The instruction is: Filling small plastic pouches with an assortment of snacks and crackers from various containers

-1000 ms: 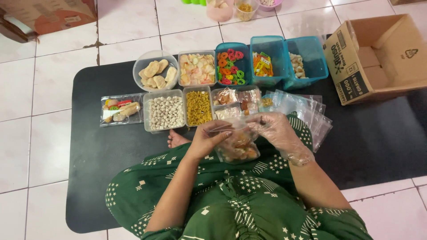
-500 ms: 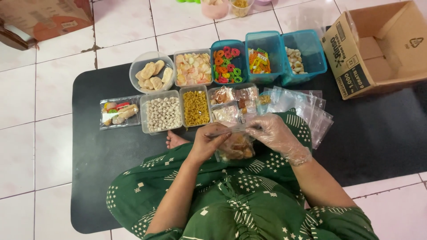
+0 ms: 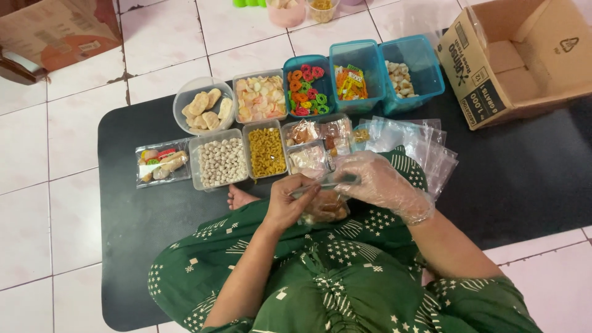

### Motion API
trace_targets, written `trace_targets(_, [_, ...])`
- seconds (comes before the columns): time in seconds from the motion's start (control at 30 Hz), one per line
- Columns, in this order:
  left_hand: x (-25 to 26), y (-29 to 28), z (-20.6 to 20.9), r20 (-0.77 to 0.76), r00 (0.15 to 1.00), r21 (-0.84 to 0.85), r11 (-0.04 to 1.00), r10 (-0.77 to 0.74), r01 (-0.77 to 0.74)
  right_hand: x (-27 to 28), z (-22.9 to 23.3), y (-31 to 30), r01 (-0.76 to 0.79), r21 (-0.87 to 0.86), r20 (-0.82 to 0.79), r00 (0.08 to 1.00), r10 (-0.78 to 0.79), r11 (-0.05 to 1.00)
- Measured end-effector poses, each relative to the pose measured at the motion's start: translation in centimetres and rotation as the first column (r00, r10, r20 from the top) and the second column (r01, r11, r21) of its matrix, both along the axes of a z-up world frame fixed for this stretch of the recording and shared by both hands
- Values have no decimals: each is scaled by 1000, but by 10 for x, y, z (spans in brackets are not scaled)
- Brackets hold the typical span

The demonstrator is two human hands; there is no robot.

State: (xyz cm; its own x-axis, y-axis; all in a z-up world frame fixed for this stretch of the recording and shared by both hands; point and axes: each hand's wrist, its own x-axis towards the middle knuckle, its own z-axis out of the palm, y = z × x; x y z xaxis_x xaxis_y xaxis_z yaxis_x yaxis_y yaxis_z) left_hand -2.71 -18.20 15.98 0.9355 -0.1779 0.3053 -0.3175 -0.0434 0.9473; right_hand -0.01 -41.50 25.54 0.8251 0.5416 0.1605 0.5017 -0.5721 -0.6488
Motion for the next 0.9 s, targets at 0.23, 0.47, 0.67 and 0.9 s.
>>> trace_targets(0.23, [-6, -11, 26, 47, 999, 46, 999, -12, 10, 14, -22, 18, -75, -411, 155, 976, 151, 909])
trace_targets(0.47, [-9, -7, 20, 97, 995, 66, 998, -15, 9, 10, 33, 20, -248, -331, -92, 969, 230, 910])
trace_targets(0.67, [-8, -3, 28, 145, 988, 70, 997, -51, 41, 17, -14, -10, -229, -385, -159, 971, 180, 894])
trace_targets(0.9, [-7, 9, 28, 136, 988, 114, 992, -66, 51, 24, -21, -26, -146, -486, -205, 978, 50, 862])
